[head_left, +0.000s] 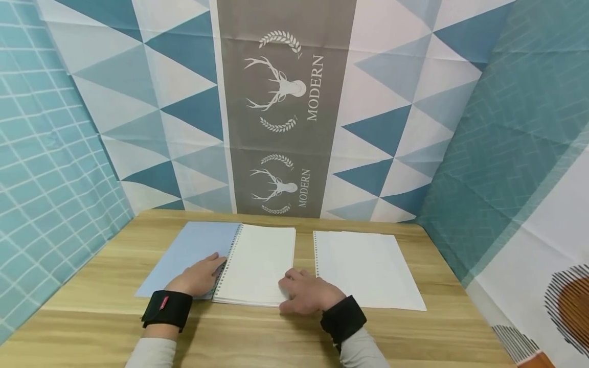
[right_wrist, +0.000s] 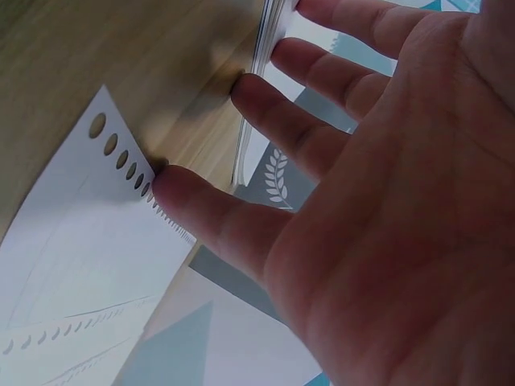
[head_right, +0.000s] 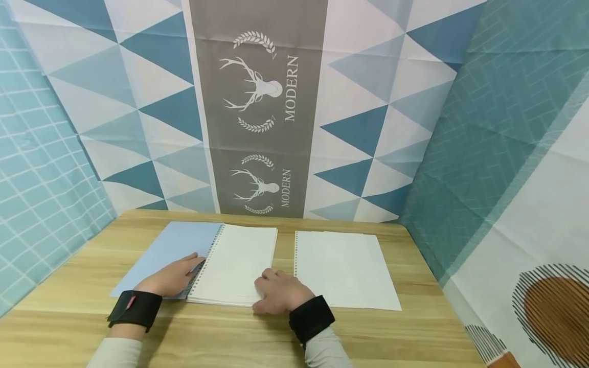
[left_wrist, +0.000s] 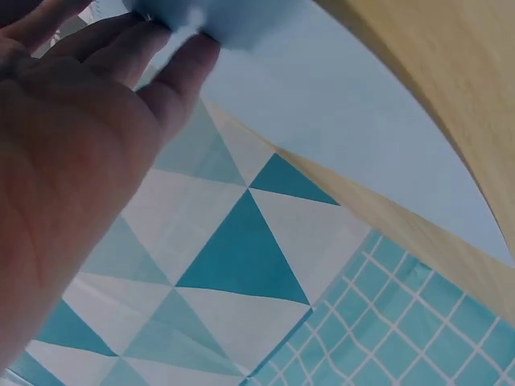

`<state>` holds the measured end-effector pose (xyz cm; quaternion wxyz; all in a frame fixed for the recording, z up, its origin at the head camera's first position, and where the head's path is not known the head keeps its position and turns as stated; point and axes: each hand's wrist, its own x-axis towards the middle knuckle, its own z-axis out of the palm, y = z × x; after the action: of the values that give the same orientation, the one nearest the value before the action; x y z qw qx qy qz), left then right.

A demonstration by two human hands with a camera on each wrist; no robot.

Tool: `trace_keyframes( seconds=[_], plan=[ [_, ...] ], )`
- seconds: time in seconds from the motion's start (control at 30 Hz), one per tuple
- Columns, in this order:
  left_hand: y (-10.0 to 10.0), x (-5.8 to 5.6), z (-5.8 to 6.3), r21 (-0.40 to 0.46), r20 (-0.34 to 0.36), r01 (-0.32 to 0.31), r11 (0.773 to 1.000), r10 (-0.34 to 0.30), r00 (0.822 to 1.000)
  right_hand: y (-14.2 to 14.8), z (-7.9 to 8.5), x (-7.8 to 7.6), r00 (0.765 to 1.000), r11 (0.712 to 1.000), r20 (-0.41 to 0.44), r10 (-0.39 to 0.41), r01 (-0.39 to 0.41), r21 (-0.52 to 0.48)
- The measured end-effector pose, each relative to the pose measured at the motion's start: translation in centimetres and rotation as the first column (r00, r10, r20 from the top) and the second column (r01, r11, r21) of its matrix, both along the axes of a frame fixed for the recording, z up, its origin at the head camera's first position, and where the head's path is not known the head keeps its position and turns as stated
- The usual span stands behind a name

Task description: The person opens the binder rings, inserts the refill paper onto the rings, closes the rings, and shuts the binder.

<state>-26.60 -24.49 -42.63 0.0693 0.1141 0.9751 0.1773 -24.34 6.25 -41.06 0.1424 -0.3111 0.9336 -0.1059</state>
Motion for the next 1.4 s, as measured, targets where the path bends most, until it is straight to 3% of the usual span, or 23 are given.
trace_keyframes(
  seconds=[0.17, 0.5, 0.67, 1.0, 1.1, 1.2, 1.3, 1.4],
  plan=[
    [-0.6, 0.1, 0.2, 0.025, 0.007, 0.029, 0.999, -0.029, 1.0, 0.0, 0.1, -0.2, 1.0, 1.0, -0.005, 0.001, -0.001, -0.004],
    [-0.9, 0.0, -0.3, 0.034, 0.025, 0.041, 0.999, -0.041, 0.999, -0.2, 0.1, 0.0, 1.0, 1.0, -0.012, -0.014, 0.014, -0.008],
    [-1.4, 0.2, 0.0, 0.081, 0.077, 0.065, 0.995, -0.071, 0.994, -0.2, 0.2, 0.2, 0.999, 1.0, -0.027, -0.02, 0.02, 0.0],
    [-1.6, 0.6, 0.7, 0.118, 0.105, 0.085, 0.989, -0.098, 0.99, -1.9, 0.3, 1.2, 0.984, 0.994, -0.171, -0.042, 0.058, 0.089],
    [-1.6, 0.6, 0.6, 0.106, 0.11, 0.087, 0.991, -0.098, 0.989, -3.1, 0.3, 1.7, 0.978, 0.994, -0.209, 0.015, 0.007, 0.107],
    [-1.5, 0.6, 0.5, 0.098, 0.116, 0.088, 0.991, -0.099, 0.988, -4.5, 0.0, 2.2, 0.965, 0.99, -0.229, 0.125, -0.109, 0.085],
    [-1.5, 0.6, 0.6, 0.095, 0.123, 0.084, 0.992, -0.096, 0.988, -5.9, -0.6, 2.6, 0.946, 0.973, -0.228, 0.232, -0.225, 0.056],
    [-1.4, 0.7, 0.8, 0.096, 0.135, 0.086, 0.992, -0.099, 0.986, -6.9, -1.0, 3.0, 0.938, 0.959, -0.2, 0.283, -0.277, 0.055]
  ],
)
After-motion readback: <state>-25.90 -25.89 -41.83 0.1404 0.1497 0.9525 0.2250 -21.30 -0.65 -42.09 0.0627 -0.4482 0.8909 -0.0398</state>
